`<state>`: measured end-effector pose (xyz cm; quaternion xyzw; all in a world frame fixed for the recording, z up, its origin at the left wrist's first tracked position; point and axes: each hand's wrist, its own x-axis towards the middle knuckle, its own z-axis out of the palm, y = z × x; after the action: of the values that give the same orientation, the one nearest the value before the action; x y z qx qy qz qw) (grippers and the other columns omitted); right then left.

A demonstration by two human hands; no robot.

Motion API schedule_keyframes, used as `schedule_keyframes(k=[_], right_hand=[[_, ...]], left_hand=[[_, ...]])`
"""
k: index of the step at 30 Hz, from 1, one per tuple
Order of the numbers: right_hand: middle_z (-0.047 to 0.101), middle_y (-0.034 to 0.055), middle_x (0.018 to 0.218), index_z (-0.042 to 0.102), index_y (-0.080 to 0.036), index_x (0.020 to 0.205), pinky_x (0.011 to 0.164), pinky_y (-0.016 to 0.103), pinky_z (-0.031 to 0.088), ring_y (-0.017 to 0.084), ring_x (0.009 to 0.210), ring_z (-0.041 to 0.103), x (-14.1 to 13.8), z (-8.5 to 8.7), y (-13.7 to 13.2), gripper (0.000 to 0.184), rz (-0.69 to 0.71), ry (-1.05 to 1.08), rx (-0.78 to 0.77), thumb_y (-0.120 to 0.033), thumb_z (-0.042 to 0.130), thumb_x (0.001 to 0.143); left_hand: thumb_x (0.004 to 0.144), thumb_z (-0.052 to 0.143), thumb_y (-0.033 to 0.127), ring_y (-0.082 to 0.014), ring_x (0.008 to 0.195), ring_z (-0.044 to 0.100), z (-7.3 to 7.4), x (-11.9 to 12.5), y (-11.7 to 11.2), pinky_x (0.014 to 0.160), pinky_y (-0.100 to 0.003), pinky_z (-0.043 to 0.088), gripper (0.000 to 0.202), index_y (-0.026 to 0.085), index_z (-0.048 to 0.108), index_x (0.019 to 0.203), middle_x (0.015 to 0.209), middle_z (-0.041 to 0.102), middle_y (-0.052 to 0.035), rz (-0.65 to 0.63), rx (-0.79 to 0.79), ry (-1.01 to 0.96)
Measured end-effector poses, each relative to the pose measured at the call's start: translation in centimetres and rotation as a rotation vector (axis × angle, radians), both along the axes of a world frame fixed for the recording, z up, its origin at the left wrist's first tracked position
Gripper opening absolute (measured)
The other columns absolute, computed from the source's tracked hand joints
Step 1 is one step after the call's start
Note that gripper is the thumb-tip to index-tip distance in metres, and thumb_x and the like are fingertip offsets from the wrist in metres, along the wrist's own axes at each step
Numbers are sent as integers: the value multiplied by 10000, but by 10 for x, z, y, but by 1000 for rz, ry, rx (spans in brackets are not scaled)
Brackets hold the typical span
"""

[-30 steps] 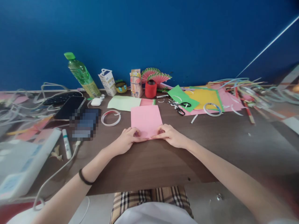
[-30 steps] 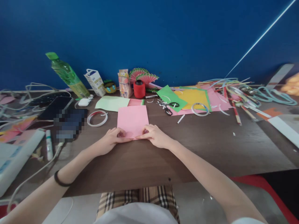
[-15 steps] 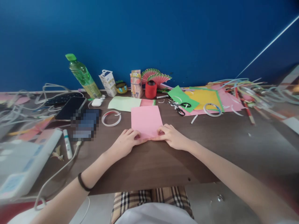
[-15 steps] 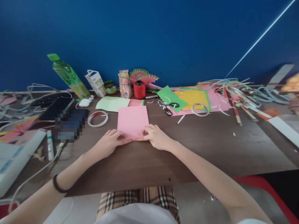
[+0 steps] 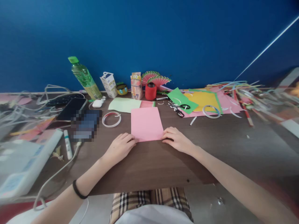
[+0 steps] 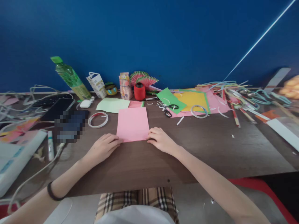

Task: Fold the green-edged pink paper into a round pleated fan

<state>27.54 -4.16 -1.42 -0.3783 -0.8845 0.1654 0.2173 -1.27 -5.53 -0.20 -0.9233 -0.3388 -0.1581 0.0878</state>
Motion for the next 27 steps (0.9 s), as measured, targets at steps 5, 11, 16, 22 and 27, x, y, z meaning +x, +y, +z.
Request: schedule_keyframes(k=[5,11,16,22,27], right_hand=[[625,49,852,624,-155,881,720,290,309,156,806,505,1,5,4,171,30,-150,192,-228,469,890],[625,69,854,612,-138,820,706,294,304,164,797,499,-7,16,9,192,45,-240,339,-159,431,880],[597,75,863,562,-136,827,725,291,363,163,808,515,-8,53,20,121,-112,24,200,-131,442,841],[583,8,767,558,-158,823,595,235,394,100,632,499,-9,120,39,92,-189,464,-46,-240,517,818],[603,10,754,575,-144,812,587,242,411,107,636,533,-16,116,63,96,-240,512,-162,-231,547,783]], left_hand=[[857,413,102,-151,731,542,3,2,5,673,-281,417,210,167,614,860,799,626,-44,16,137,100],[851,407,143,-156,687,542,14,9,14,642,-276,416,183,158,565,761,741,611,-41,117,111,54],[855,348,167,-175,752,564,50,12,25,675,-285,431,202,145,548,867,816,627,-63,198,-158,-64],[842,401,275,-130,705,546,118,16,50,676,-245,427,195,170,562,875,805,622,-3,354,-318,-440],[824,426,308,-143,712,541,114,12,77,685,-255,424,215,165,580,871,790,622,-4,380,-341,-489]])
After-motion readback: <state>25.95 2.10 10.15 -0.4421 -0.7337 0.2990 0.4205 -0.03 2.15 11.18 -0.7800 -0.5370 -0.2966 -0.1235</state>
